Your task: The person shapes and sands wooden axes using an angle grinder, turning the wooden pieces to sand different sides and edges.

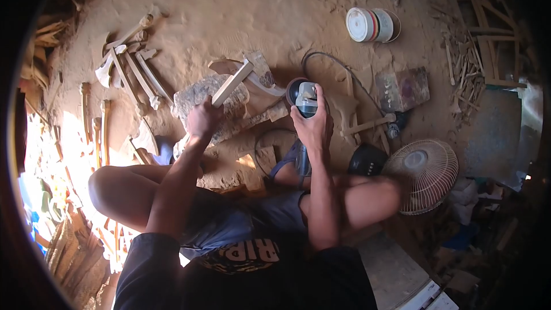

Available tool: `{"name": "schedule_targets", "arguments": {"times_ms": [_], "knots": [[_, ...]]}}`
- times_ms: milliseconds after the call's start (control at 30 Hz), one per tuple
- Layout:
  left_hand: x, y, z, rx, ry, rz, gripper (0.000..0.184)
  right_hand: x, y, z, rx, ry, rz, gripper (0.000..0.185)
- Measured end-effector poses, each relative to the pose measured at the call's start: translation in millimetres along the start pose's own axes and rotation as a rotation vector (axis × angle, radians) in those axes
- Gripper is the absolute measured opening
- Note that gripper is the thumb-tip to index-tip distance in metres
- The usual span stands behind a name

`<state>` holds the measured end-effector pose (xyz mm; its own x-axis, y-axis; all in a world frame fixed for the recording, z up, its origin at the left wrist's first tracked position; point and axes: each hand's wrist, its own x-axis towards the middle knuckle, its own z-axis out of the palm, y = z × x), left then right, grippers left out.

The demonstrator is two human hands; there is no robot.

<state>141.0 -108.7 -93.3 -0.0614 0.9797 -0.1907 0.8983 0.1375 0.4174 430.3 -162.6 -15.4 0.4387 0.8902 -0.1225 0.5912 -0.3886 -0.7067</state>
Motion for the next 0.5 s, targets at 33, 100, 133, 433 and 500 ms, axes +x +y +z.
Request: {"name": "schedule_targets", "arguments": {"times_ms": [33,100,133,433,500], "knots": [[0.6,-0.8,1.1,0.004,-0.002,-0.002,0.028,-0.5,-5.8,-0.1,0.052,-0.01,-0.032,0.081],[0.0,-1.2,2.5,0.004,0.012,0.006,0.026,-2.9,-19.4,-1.8,0.149,-0.032,-0.091,0.081],[0.3,-0.8,2.8,0.003,0.015,0.007,0.026,-3.0,-26.5,-0.4,0.201,-0.056,-0.082,0.081],[-1.4,-3.2,5.9,-0.011,0.04,0.028,0.026,-2.8,-57.1,14.5,0.317,-0.142,-0.075,0.087],[-1.3,-3.5,4.7,-0.006,0.038,0.037,0.026,-2.7,-59.0,15.3,0.304,-0.141,-0.081,0.087]]}}
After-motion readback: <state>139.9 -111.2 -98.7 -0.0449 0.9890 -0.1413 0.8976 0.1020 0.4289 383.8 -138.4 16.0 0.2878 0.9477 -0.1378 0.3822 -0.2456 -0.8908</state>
